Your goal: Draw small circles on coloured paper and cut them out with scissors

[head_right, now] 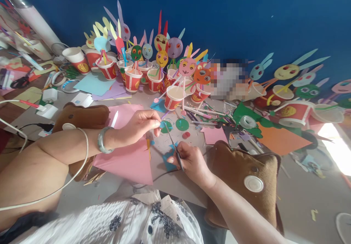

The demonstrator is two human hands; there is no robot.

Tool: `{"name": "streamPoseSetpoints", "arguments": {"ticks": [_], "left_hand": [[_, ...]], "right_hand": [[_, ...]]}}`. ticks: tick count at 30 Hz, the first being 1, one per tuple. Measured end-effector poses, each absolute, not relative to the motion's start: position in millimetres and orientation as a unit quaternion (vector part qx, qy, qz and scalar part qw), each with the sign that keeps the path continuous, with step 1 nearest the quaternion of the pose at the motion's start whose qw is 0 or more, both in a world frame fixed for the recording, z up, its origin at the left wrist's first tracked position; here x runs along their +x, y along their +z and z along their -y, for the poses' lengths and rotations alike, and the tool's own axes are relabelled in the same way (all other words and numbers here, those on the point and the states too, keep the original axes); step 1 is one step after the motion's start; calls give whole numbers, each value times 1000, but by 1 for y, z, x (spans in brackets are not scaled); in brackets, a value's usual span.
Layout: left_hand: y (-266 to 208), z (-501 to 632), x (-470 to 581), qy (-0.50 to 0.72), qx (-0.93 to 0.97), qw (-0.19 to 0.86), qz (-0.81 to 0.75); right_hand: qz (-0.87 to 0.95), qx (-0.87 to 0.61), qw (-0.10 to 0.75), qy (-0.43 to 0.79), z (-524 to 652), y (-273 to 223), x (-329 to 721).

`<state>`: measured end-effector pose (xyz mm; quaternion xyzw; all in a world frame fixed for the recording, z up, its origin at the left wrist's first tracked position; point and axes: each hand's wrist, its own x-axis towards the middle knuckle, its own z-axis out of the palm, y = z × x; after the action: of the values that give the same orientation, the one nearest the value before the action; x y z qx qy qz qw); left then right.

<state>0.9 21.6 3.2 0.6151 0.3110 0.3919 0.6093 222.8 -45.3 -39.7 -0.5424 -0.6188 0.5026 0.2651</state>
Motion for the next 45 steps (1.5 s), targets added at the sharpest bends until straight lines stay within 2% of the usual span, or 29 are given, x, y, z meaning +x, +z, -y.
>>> {"name": "streamPoseSetpoints", "arguments": {"ticks": [17, 45], "left_hand": [[10, -19, 4, 376, 588, 636, -329], [7, -19, 2, 379, 626, 606, -311]], "right_hand": [[625, -542, 271, 492, 45, -41, 224], [628, -537, 269, 495, 45, -40, 224]]}}
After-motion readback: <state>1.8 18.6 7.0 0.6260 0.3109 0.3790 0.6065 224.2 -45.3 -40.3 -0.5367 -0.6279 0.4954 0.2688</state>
